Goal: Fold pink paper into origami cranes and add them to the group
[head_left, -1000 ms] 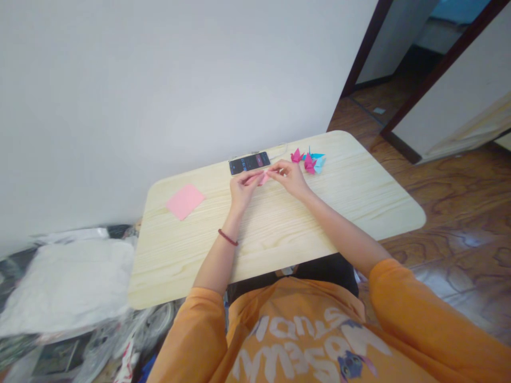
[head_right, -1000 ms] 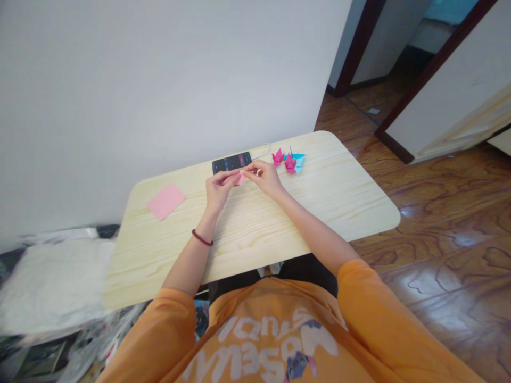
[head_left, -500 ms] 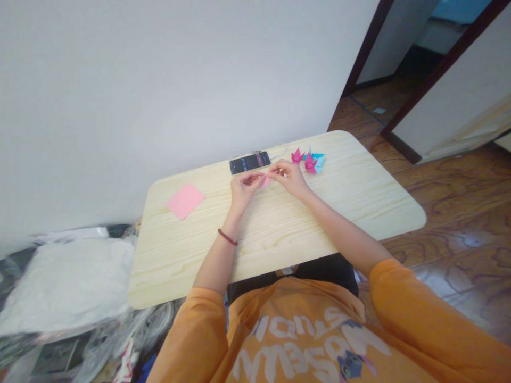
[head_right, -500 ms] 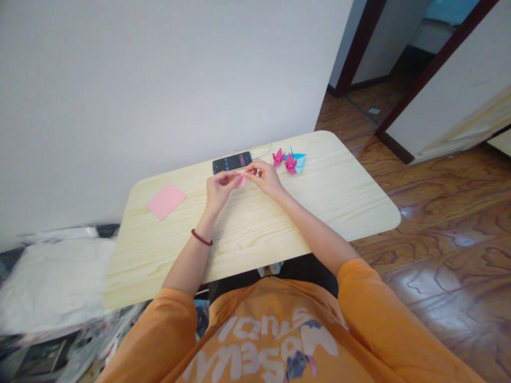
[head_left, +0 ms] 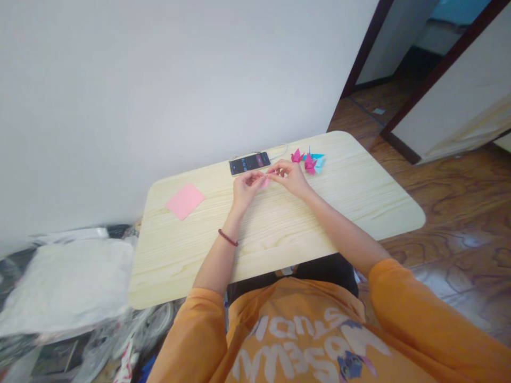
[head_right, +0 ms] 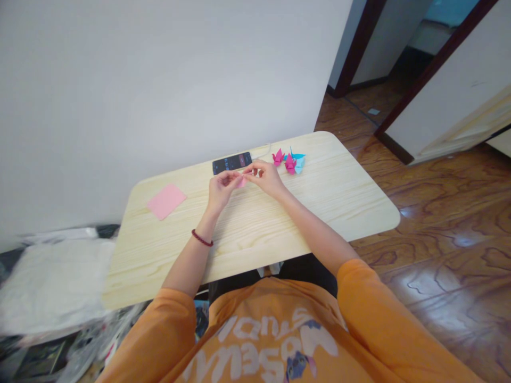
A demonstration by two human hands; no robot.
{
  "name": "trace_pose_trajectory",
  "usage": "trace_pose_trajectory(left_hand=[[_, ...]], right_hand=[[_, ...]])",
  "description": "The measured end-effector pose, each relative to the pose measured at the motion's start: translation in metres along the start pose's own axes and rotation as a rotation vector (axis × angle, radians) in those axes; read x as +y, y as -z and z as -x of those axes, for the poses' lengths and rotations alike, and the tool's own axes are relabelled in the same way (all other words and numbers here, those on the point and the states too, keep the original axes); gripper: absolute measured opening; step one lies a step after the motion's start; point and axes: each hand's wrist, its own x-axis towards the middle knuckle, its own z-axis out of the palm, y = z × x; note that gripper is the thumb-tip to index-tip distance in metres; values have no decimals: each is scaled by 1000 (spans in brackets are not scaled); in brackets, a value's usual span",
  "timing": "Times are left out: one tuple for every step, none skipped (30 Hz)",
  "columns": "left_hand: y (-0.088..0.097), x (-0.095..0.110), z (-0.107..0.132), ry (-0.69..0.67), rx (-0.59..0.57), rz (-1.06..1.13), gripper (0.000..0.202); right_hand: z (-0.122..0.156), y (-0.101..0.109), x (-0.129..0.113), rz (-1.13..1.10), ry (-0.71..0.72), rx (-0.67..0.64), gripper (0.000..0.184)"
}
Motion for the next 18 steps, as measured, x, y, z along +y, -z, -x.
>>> trace_pose_trajectory(left_hand=[[0,0,0,4,0,-1,24],[0,1,0,9,-2,1,25],[0,1,0,14,-3,4,25],[0,2,1,19,-6,8,25],[0,2,1,25,-10,10,24],[0,2,1,30,-14,8,24],[0,2,1,35,-18,4,24],[0,2,1,37,-19,0,24],[0,2,1,38,-20,-4,24],[0,2,1,40,-18,-7,24],[0,2,1,43,-14,-9,25],[0,2,1,50,-9,-9,26],[0,2,1,60,-6,-8,27],[0,2,1,73,-4,-7,28],[1,2,1,87,-5,-7,30],[1,2,0,100,-7,-8,31],[2,2,0,111,-10,-13,33],[3,3,0,120,-14,-21,34]], right_hand=[[0,0,0,0,-1,-4,23],[0,1,0,3,0,-6,23],[0,1,1,8,1,-8,22],[0,1,1,14,1,-10,22],[0,1,1,20,-3,-13,21],[0,1,1,27,-8,-17,21],[0,1,1,31,-14,-21,21],[-1,2,1,34,-20,-24,21],[-1,2,1,34,-26,-26,21],[-1,2,1,33,-31,-29,20],[-1,2,1,31,-36,-32,19],[-1,3,0,27,-41,-36,18],[-2,3,0,22,-47,-40,17],[-2,4,0,13,-55,-45,16],[-2,5,1,0,-67,-51,15],[-2,6,1,-17,-81,-59,15],[-3,6,2,-35,-97,-66,16],[-3,7,2,-53,-114,-71,16]])
